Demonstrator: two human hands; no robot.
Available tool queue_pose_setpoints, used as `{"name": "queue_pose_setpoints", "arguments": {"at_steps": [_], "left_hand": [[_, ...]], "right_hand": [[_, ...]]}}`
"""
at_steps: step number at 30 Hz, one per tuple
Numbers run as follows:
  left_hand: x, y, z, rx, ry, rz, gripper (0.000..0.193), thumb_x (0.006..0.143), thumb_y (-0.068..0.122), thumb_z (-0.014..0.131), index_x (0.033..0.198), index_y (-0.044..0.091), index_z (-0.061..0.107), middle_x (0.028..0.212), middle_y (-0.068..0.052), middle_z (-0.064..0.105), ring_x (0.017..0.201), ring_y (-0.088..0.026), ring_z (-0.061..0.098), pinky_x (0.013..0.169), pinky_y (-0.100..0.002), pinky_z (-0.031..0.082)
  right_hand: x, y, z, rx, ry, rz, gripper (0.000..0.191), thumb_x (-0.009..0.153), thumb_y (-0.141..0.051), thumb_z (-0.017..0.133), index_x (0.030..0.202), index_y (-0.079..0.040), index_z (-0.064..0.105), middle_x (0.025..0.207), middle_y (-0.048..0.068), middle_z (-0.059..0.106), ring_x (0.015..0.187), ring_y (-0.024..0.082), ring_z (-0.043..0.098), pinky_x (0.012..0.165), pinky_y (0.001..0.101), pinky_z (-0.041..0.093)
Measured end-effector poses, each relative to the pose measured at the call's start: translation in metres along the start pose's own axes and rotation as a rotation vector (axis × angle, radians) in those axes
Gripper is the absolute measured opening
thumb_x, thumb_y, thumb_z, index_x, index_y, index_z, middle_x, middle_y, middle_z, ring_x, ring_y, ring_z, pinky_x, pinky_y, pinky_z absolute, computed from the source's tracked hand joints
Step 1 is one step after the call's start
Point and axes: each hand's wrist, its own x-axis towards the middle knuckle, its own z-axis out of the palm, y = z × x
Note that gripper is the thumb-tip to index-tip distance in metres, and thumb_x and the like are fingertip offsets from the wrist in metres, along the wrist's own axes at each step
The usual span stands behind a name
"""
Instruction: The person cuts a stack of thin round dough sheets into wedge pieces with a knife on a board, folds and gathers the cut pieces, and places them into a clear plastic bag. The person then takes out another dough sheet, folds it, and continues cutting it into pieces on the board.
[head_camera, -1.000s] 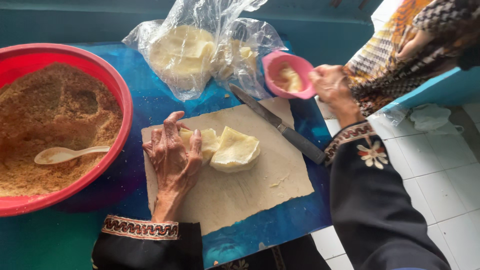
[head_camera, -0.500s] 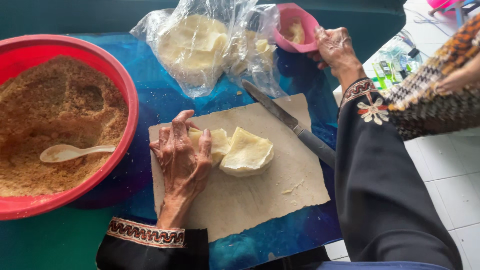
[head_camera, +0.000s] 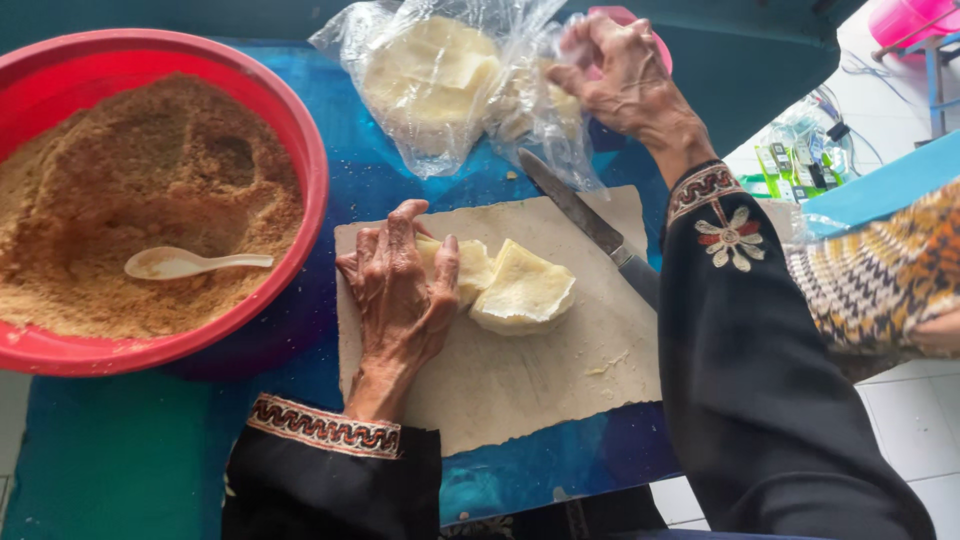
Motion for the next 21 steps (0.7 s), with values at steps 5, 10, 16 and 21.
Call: {"name": "queue_pose_setpoints", "arguments": {"at_steps": [5, 10, 16, 21], "left_hand": [[-0.002, -0.003, 0.001, -0.016, 0.026, 0.006, 0.047, 0.090, 0.027, 0.066, 0.132, 0.008, 0.057, 0.105, -0.007, 0.068, 0.109, -0.029, 0.057, 0.093, -0.048, 0.032], [-0.002, -0.004, 0.001, -0.046, 0.030, 0.005, 0.047, 0.090, 0.026, 0.066, 0.132, 0.007, 0.057, 0.105, -0.009, 0.068, 0.108, -0.030, 0.056, 0.093, -0.048, 0.033], [-0.001, -0.006, 0.001, -0.055, 0.040, 0.000, 0.046, 0.090, 0.028, 0.067, 0.130, 0.007, 0.057, 0.104, -0.010, 0.068, 0.107, -0.031, 0.056, 0.092, -0.049, 0.032], [-0.004, -0.010, 0.005, -0.086, 0.063, -0.008, 0.046, 0.092, 0.031, 0.067, 0.130, 0.008, 0.057, 0.108, -0.009, 0.066, 0.108, -0.030, 0.056, 0.092, -0.048, 0.034]], "right_hand": [[-0.004, -0.010, -0.008, 0.382, 0.063, 0.160, 0.020, 0.106, -0.022, 0.073, 0.105, -0.002, 0.072, 0.094, 0.004, 0.076, 0.085, 0.014, 0.075, 0.076, 0.0319, 0.060], [0.000, -0.030, -0.029, 0.397, 0.108, 0.336, 0.017, 0.104, -0.021, 0.068, 0.099, -0.005, 0.072, 0.088, 0.003, 0.073, 0.069, 0.013, 0.063, 0.061, 0.0309, 0.051], [0.002, -0.033, -0.051, 0.493, 0.243, 0.212, 0.015, 0.106, -0.013, 0.067, 0.099, -0.001, 0.070, 0.088, 0.006, 0.070, 0.067, 0.014, 0.061, 0.061, 0.0308, 0.050], [-0.006, -0.023, -0.076, 0.613, 0.268, 0.280, 0.013, 0.108, -0.007, 0.067, 0.100, 0.003, 0.069, 0.088, 0.008, 0.069, 0.066, 0.014, 0.061, 0.062, 0.0306, 0.050]]}}
